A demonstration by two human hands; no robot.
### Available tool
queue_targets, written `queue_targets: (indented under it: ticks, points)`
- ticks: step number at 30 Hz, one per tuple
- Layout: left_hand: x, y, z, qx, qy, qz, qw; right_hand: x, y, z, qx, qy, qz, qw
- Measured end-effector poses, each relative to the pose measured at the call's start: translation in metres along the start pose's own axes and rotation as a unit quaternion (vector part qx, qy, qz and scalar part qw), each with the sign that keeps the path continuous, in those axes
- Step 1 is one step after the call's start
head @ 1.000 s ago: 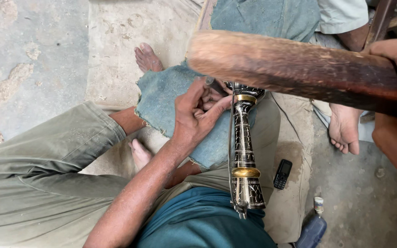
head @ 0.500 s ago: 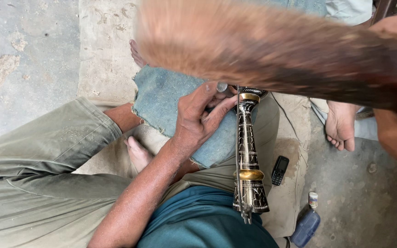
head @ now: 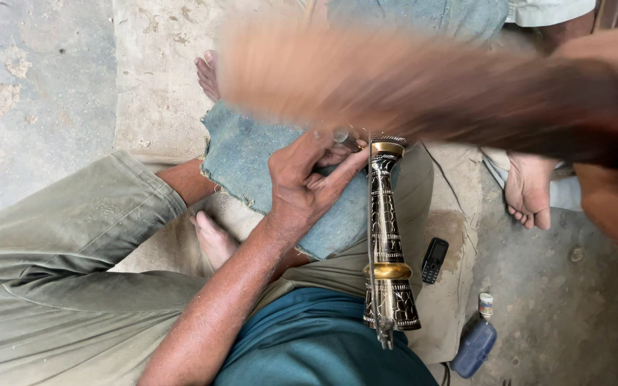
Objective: The person sits on the floor and uses a hammer and chisel to shape and adjust a curved metal object, likely a hookah hose, resting it on a cloth on their lap. The person repeatedly strikes the chisel to refine the metal's shape.
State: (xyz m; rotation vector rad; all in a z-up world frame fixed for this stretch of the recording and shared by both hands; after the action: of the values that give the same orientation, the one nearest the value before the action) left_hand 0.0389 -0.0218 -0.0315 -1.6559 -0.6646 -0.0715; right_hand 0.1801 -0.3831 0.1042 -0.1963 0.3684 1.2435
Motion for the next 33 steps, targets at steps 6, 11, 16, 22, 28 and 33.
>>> queue_targets:
  ticks: [6,11,16,22,28,33]
  points:
    - [-0.001,0.005,0.000,0.046,0.033,0.039,0.998,0.041,0.093,0.090,-0.003,-0.082,-0.302,0.950]
    - [-0.006,0.002,0.001,-0.025,0.008,0.004,1.000,0.110,0.142,0.160,-0.026,-0.046,-0.280,0.959]
    - [-0.007,0.005,-0.001,-0.011,0.005,0.003,1.000,0.142,0.161,0.179,-0.054,-0.035,-0.266,0.962]
    - [-0.001,0.001,0.000,0.020,0.009,0.028,0.999,0.143,0.178,0.185,-0.181,-0.063,-0.237,0.952]
    - [0.000,-0.011,0.002,-0.012,0.009,0.009,1.000,0.153,0.183,0.188,-0.055,-0.114,-0.262,0.957]
    - [-0.009,-0.010,0.003,-0.025,-0.023,0.026,0.999,0.154,0.190,0.189,-0.238,-0.023,-0.244,0.940]
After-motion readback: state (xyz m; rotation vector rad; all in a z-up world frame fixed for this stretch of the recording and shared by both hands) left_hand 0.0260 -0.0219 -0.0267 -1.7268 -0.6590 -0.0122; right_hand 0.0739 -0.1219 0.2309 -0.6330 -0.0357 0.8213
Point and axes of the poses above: each hand's wrist, its own x-axis towards the middle knuckle, its own z-axis out of the back of the hand, y = z × x, the point moved 4 cm from there along x, towards the middle knuckle, and after that the axes turned 4 degrees about -x, right-handed, at the moved point
